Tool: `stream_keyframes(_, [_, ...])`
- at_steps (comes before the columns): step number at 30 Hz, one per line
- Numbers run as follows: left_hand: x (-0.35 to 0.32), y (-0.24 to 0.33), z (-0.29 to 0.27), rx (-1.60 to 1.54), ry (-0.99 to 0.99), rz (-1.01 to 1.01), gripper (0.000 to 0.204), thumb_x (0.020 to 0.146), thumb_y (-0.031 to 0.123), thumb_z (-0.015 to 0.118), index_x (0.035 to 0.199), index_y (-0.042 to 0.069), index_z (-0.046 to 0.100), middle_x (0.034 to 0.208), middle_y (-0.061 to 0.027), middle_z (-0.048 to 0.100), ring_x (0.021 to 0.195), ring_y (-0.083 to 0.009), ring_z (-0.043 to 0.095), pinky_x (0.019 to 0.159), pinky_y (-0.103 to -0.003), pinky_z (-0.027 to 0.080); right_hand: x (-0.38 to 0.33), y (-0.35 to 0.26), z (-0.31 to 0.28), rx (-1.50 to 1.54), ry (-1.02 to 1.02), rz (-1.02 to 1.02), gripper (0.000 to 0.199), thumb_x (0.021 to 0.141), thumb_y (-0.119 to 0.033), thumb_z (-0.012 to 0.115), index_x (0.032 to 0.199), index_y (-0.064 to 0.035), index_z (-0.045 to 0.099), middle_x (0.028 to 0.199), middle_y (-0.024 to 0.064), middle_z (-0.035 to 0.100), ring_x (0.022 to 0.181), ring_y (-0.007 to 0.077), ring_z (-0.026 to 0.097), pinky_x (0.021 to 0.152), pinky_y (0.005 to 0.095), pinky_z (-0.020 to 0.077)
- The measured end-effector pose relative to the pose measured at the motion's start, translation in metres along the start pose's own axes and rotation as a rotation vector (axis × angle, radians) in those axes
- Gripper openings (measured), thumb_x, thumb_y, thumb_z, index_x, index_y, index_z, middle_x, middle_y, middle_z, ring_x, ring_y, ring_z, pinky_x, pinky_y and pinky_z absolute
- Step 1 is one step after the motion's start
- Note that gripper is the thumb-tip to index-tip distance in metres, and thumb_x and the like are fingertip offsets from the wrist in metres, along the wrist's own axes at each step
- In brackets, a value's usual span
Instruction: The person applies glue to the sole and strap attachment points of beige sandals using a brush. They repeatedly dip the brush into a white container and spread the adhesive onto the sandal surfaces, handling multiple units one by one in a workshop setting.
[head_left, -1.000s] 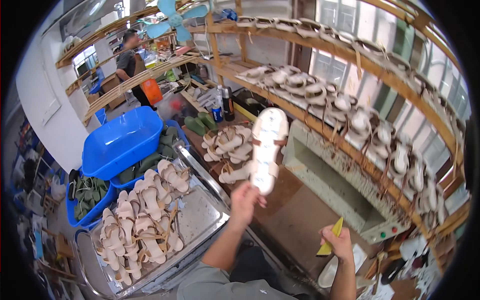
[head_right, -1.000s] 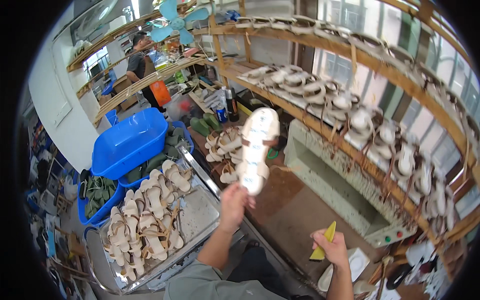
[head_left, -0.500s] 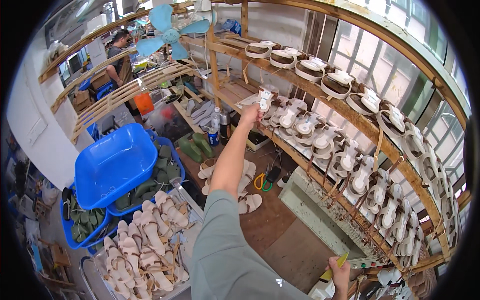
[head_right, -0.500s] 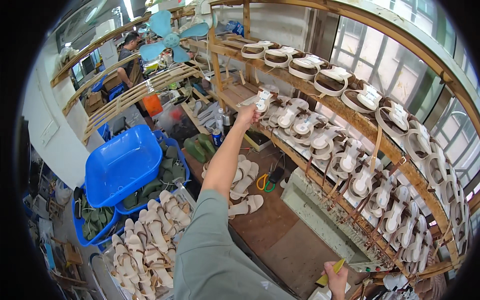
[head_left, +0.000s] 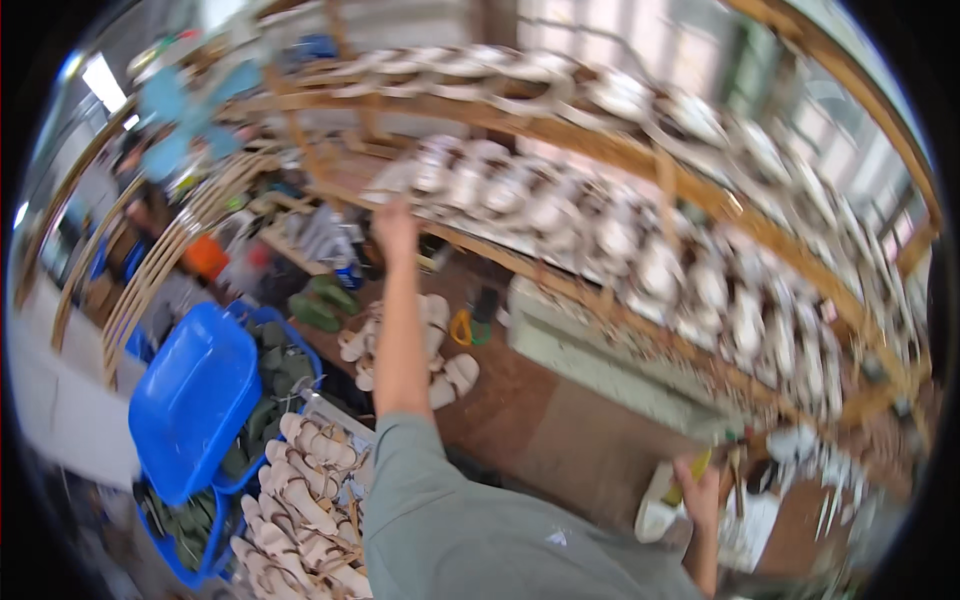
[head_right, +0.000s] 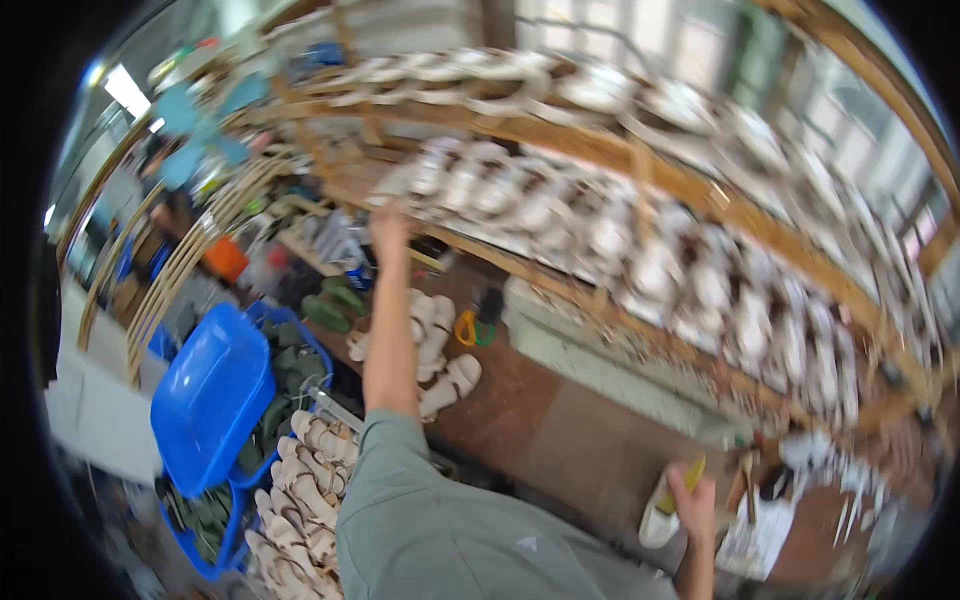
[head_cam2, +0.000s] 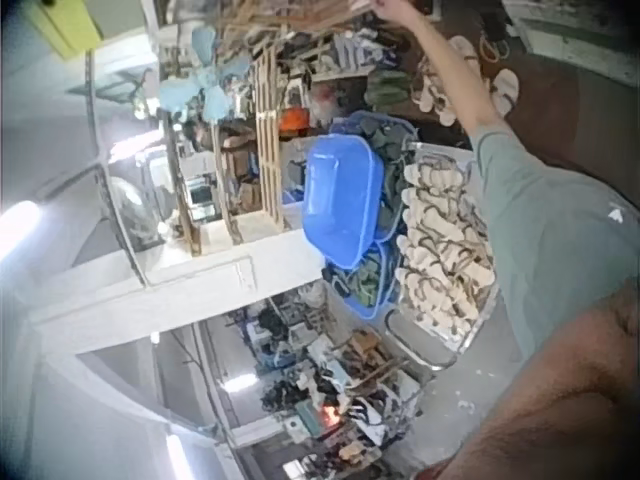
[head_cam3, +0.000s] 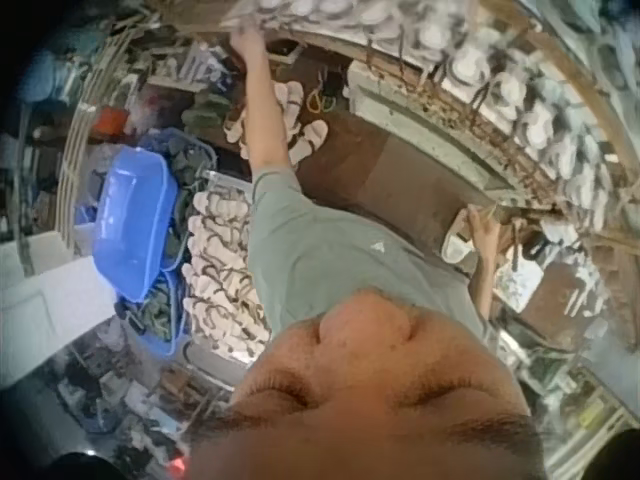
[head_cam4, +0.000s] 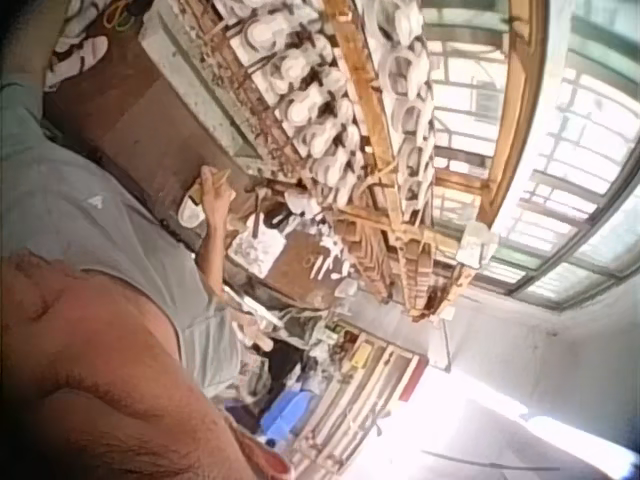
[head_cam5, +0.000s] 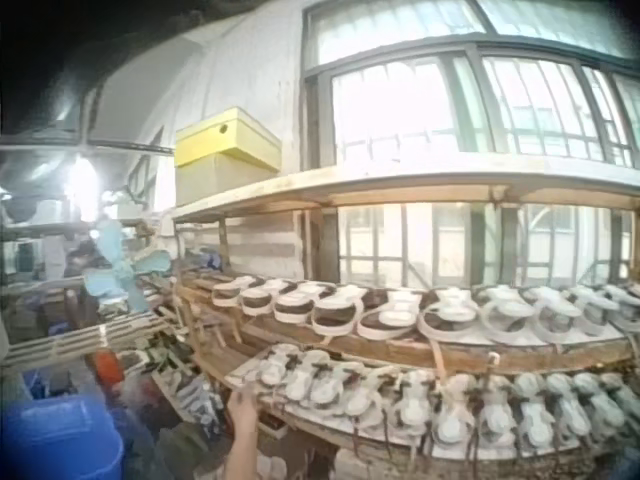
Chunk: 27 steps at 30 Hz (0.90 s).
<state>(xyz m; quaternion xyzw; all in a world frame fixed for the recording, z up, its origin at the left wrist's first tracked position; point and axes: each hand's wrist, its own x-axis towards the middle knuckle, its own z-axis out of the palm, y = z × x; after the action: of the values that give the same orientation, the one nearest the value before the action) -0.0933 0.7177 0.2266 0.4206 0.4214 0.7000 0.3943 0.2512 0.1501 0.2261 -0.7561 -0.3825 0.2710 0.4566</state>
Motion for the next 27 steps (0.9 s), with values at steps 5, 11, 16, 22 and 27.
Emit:
stream_keyframes(5, [-0.240,0.029,0.010,0.041,-0.818,-0.284,0.021,0.087,0.017,0.058,0.104,0.005,0.060,0.087,-0.0002,0.061,0.070,-0.0059,0.055,0.057,-0.018,0.041,-0.031,0.046,-0.063,-0.040,0.108,0.127,0.026,0.087,-0.027,0.061,0.083,-0.0013,0.065,0.068,-0.0011,0.059,0.064,0.0067,0.052,0.057,0.0254,0.0440])
stream_keyframes(11, [-0.548,-0.010,0.071,0.525,-1.658,-0.161,0.056,0.075,0.029,0.071,0.120,0.002,0.051,0.118,-0.0194,0.054,0.112,-0.0289,0.051,0.094,-0.039,0.041,-0.067,0.111,-0.136,0.233,0.466,0.330,0.035,0.087,-0.035,0.060,0.075,-0.0019,0.060,0.060,0.0016,0.058,0.047,0.0068,0.051,0.042,0.0210,0.0394])
stream_keyframes(16, [-0.677,-0.018,0.168,0.636,-1.981,0.787,0.096,0.058,0.036,0.078,0.137,0.009,0.031,0.139,-0.0303,0.021,0.126,-0.0476,0.024,0.105,-0.052,0.023,-0.119,0.185,-0.168,0.627,0.677,0.311,0.030,0.089,-0.032,0.058,0.079,-0.0034,0.060,0.062,0.0033,0.059,0.044,0.0079,0.051,0.041,0.0206,0.0399])
stream_keyframes(22, [-0.704,-0.051,0.207,0.976,-2.236,0.835,0.106,0.051,0.037,0.078,0.141,0.022,0.024,0.138,-0.0302,0.022,0.122,-0.0475,0.030,0.102,-0.054,0.026,-0.193,0.191,-0.179,0.196,0.743,-0.088,0.023,0.082,-0.007,0.062,0.102,0.0038,0.061,0.097,0.0138,0.061,0.084,0.0220,0.060,0.070,0.0302,0.0503])
stream_keyframes(27, [-0.695,-0.045,0.201,1.015,-2.064,0.608,0.101,0.053,0.039,0.075,0.140,0.021,0.027,0.135,-0.0281,0.025,0.123,-0.0456,0.029,0.102,-0.050,0.027,-0.204,0.102,-0.196,-0.424,0.646,-0.750,0.028,0.069,-0.004,0.067,0.096,-0.0044,0.067,0.099,0.0139,0.060,0.085,0.0273,0.061,0.072,0.0368,0.0514])
